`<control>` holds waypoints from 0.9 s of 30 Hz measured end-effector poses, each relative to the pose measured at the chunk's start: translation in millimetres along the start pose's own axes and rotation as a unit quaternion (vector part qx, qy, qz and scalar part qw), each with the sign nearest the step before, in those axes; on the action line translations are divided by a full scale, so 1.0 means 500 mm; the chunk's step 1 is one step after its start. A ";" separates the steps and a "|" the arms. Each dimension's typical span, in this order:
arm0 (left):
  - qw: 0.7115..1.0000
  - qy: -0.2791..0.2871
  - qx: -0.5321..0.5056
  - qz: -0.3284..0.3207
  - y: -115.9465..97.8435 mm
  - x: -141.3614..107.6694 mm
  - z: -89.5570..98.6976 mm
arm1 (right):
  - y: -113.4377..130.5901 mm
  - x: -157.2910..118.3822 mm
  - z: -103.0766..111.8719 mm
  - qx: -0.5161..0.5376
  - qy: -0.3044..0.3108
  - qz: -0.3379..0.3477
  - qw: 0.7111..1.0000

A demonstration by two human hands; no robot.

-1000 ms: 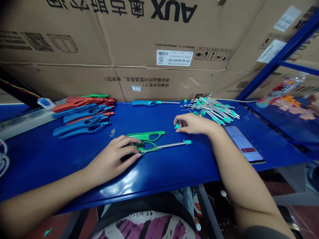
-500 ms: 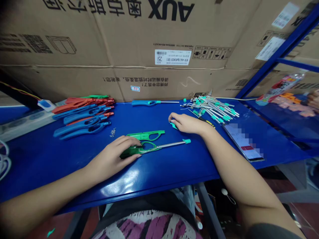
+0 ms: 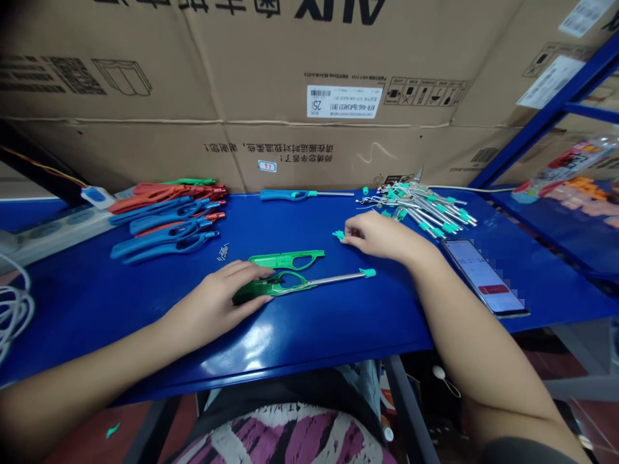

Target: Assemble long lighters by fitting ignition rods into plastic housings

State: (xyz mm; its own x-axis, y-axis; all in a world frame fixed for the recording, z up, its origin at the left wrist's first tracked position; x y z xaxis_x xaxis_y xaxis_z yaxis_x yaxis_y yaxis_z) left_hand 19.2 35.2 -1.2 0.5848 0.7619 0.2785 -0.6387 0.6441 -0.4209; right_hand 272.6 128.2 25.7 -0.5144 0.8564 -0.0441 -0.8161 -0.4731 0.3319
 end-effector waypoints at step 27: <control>0.997 0.029 -0.053 0.048 0.005 -0.004 -0.026 | 0.201 -0.030 -0.114 0.013 -0.051 0.328 0.943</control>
State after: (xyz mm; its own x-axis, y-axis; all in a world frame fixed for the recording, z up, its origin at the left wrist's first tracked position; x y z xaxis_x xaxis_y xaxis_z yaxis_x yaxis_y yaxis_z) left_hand 22.9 34.2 -14.2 0.5530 0.8126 0.1841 -0.6385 0.5553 -0.5329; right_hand 183.4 56.1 6.3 -0.8777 0.3963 0.2694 -0.3229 -0.9045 0.2784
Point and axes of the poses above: each hand's wrist, its own x-axis towards the middle knuckle, its own z-axis out of the back of the hand, y = z × x, the point moved 6 cm from there along x, towards the middle knuckle, and after that the axes turned 3 degrees about x, right-handed, at the moved point
